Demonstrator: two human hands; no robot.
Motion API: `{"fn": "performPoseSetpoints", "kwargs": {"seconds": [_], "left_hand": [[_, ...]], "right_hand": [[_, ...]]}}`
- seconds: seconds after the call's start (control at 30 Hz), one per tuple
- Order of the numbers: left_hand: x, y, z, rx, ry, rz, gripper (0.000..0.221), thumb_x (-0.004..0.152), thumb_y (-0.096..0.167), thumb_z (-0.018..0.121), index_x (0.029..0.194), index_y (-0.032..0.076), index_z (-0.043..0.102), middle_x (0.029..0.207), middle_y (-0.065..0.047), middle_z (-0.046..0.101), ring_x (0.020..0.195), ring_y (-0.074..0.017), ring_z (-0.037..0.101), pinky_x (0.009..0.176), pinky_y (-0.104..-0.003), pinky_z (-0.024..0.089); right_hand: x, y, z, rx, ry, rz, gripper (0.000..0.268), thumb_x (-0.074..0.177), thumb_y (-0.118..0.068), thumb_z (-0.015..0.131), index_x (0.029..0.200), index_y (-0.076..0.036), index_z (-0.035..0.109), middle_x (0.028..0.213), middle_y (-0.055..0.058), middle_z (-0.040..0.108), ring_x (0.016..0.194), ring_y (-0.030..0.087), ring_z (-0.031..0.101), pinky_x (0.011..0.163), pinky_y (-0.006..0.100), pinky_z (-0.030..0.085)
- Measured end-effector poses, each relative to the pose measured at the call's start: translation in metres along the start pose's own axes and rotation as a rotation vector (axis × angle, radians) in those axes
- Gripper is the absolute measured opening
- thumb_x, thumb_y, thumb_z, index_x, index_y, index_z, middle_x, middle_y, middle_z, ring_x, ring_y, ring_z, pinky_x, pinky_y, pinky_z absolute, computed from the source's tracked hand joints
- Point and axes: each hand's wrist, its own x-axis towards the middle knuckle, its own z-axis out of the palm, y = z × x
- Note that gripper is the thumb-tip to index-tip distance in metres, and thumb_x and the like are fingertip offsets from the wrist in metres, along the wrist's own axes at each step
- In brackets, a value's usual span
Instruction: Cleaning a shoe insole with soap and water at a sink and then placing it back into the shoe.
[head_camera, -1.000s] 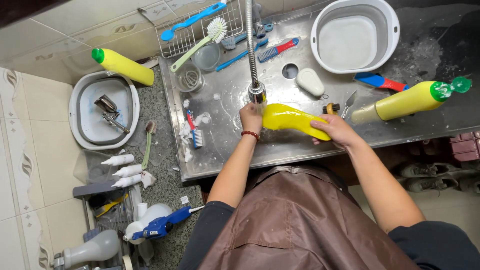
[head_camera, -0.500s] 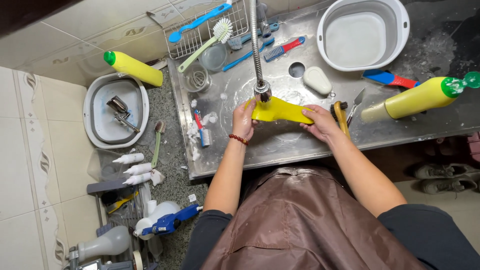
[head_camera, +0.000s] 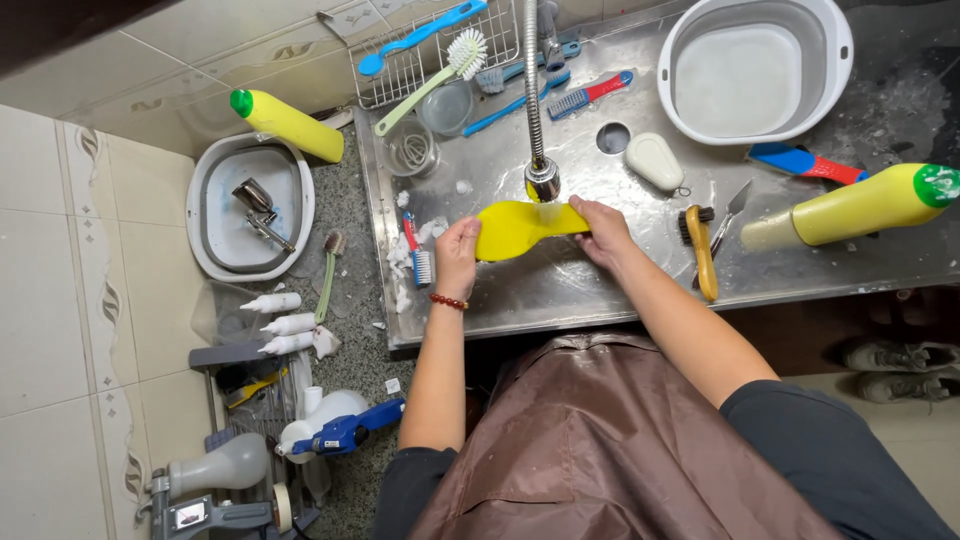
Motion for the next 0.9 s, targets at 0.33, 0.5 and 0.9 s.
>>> {"fn": "performPoseSetpoints", "kwargs": {"seconds": [0.33,0.5,0.9], "left_hand": [[-0.022,0.051,-0.056,-0.223,-0.209,-0.458,0.024,0.093,0.008,0.058,0.116,0.005,0.065,0.105,-0.006,0.072,0.090,-0.0176,0.073,0.065,-0.037,0.061],[-0.023,-0.037,-0.032,-0.014,-0.177,-0.051,0.017,0.090,-0.009,0.062,0.101,-0.006,0.075,0.115,-0.018,0.077,0.107,-0.0205,0.075,0.094,-0.025,0.059],[0.019,-0.071,0.093,-0.617,0.015,-0.408,0.014,0.096,-0.002,0.067,0.110,-0.001,0.067,0.096,-0.005,0.067,0.076,-0.0103,0.061,0.059,-0.024,0.048]], "right_hand": [[0.001,0.006,-0.005,-0.030,-0.219,0.057,0.019,0.101,-0.022,0.061,0.115,-0.008,0.064,0.096,0.009,0.069,0.070,0.017,0.064,0.054,0.024,0.047],[-0.048,-0.052,0.003,0.216,-0.189,0.010,0.021,0.098,-0.018,0.054,0.111,-0.002,0.060,0.097,0.013,0.071,0.085,0.023,0.068,0.080,0.034,0.059],[-0.094,-0.094,-0.072,-0.332,-0.068,-0.612,0.056,0.083,0.013,0.060,0.138,0.002,0.056,0.127,0.011,0.065,0.113,0.013,0.061,0.095,0.026,0.051]]}}
